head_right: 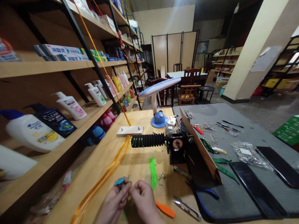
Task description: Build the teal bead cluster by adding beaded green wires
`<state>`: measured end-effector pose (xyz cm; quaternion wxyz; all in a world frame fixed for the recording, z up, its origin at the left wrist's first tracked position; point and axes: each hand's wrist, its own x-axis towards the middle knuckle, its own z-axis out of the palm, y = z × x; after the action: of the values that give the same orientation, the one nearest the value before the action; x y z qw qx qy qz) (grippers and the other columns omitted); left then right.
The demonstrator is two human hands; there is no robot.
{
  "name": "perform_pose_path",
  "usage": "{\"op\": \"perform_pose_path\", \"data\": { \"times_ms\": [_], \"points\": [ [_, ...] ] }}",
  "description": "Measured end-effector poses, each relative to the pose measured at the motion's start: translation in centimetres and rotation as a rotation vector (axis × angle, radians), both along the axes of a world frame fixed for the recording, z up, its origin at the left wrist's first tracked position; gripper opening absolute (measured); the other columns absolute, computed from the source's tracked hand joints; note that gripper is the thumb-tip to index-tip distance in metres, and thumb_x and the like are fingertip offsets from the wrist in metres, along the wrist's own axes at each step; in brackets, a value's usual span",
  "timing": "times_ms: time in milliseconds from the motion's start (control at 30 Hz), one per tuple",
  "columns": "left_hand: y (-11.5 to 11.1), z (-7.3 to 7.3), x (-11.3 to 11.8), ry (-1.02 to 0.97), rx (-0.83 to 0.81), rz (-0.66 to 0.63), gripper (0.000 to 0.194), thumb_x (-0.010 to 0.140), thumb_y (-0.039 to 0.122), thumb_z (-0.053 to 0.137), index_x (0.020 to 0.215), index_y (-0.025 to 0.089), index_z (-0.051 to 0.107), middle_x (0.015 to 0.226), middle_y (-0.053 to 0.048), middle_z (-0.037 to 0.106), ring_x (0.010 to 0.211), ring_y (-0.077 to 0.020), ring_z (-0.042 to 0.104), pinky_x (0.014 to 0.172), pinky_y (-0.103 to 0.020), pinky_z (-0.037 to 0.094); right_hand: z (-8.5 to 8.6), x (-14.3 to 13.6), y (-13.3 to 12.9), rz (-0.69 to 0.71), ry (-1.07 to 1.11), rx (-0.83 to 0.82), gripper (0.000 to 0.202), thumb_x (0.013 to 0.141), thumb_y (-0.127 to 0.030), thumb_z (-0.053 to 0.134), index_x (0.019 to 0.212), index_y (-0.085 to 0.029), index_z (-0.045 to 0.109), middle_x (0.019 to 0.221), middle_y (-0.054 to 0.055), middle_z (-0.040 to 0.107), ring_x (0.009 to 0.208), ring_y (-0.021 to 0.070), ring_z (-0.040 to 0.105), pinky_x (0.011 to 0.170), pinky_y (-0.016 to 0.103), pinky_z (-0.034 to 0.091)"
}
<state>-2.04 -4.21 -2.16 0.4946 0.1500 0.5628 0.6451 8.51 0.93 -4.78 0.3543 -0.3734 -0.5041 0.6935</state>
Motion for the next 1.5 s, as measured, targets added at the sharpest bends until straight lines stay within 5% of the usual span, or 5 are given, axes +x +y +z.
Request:
{"op": "perform_pose_path", "data": {
  "times_ms": [367, 1033, 1233, 1500],
  "points": [
    [0.1, -0.8, 0.1, 0.013, 0.006, 0.035, 0.056, 0.052, 0.053, 0.09, 0.087, 0.017, 0.067, 0.061, 0.009, 0.043, 0.045, -0.0034, 0.03, 0.039, -0.015, 0.016, -0.2, -0.1, 0.0, -0.014, 0.006, 0.002, 0.039, 0.075, -0.051, 0.072, 0.062, -0.018, 0.056, 0.056, -0.006, 0.042, 0.057, 0.0112, 0.035, 0.054, 0.022, 0.03],
    [0.1, 1.1, 1.0, 0.015, 0.03, 0.095, 0.054, 0.052, 0.051, 0.092, 0.085, 0.016, 0.067, 0.06, 0.009, 0.046, 0.048, -0.0043, 0.034, 0.043, -0.017, 0.026, 2.0, 0.0, -0.5, 0.013, 0.032, -0.087, 0.046, 0.074, -0.063, 0.069, 0.066, -0.021, 0.054, 0.054, -0.007, 0.043, 0.048, 0.0104, 0.039, 0.047, 0.023, 0.03],
    [0.4, 0.9, 0.5, -0.129, -0.031, 0.085, 0.058, 0.042, 0.047, 0.096, 0.082, 0.015, 0.068, 0.053, 0.011, 0.042, 0.044, -0.0019, 0.03, 0.038, -0.012, 0.019, 1.1, -0.2, -0.4, -0.03, 0.01, 0.044, 0.047, 0.077, -0.06, 0.069, 0.063, -0.02, 0.049, 0.057, -0.007, 0.04, 0.056, 0.01, 0.035, 0.053, 0.023, 0.029],
    [0.4, 0.2, 0.5, -0.22, -0.043, 0.097, 0.053, 0.042, 0.039, 0.098, 0.081, 0.015, 0.072, 0.051, 0.01, 0.046, 0.042, -0.0018, 0.035, 0.037, -0.01, 0.023, -0.3, -0.9, -0.9, -0.05, 0.052, 0.057, 0.045, 0.085, -0.062, 0.06, 0.067, -0.022, 0.045, 0.055, -0.007, 0.044, 0.046, 0.0092, 0.037, 0.042, 0.02, 0.029]
  ]
}}
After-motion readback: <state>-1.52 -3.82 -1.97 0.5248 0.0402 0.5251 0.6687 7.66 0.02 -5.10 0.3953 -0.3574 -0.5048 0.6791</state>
